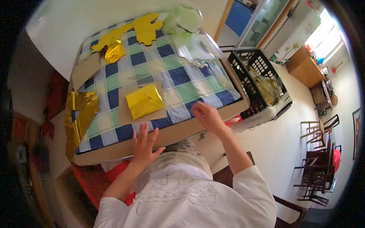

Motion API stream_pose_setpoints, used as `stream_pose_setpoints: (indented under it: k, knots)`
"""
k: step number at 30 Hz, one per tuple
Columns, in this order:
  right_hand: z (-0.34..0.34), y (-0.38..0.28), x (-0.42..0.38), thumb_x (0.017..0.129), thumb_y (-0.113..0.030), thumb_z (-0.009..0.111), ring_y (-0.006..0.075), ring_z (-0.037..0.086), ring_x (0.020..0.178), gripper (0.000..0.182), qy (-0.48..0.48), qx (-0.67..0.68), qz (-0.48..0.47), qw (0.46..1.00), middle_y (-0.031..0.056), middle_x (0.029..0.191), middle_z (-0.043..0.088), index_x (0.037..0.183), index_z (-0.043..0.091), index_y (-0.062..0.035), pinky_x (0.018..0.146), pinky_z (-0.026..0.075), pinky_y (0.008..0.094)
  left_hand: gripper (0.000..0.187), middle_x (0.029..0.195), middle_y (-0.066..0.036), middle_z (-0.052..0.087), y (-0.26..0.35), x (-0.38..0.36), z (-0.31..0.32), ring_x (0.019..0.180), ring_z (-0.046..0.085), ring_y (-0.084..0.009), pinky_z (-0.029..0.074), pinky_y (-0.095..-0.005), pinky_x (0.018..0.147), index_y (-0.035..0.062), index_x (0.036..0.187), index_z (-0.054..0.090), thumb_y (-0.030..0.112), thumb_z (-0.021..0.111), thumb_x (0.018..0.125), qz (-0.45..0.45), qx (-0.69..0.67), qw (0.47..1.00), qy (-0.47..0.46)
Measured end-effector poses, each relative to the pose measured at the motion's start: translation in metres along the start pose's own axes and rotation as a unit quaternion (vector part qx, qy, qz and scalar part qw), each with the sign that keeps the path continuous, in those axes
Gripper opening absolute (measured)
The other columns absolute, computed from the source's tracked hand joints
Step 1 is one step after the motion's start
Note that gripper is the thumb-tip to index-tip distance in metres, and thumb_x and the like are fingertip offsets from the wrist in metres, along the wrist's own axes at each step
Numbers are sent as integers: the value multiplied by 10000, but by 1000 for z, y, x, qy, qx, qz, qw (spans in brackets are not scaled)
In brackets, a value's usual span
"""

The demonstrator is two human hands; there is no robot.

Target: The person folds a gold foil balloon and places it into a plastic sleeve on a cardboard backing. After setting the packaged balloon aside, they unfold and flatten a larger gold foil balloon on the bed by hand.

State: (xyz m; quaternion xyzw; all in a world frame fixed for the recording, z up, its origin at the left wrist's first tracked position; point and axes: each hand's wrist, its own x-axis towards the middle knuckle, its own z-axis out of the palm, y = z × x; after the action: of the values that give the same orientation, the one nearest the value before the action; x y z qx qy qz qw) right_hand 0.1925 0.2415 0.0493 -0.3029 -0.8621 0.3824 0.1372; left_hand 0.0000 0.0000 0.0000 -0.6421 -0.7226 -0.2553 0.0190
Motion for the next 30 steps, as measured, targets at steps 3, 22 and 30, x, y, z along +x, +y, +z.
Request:
stream_pose_setpoints:
  k: [3,22,30]
  knots:
    - [40,-11,37,884,-74,596,263,601,839,99,152,20,-20,988,128,918,577,969,625,-34,722,479,353,632,1514,-169,287,-35,6,-26,1409,243,-386,225,-595,1099,142,1418,396,305,662,869,-76,-29,996,34]
    - [71,-8,63,804,9,605,303,546,867,157,204,-77,-68,974,130,908,551,952,626,-38,760,464,378,392,1394,-78,468,-127,6,-59,1334,371,-312,313,-561,1071,174,1277,573,206,598,887,-30,54,996,-58]
    - [61,-3,74,814,9,600,305,569,908,189,157,-47,-49,985,126,970,581,991,639,-45,786,471,367,372,1317,-120,485,-94,15,-47,1264,395,-355,323,-565,1054,144,1230,598,183,620,860,-65,24,997,-19]
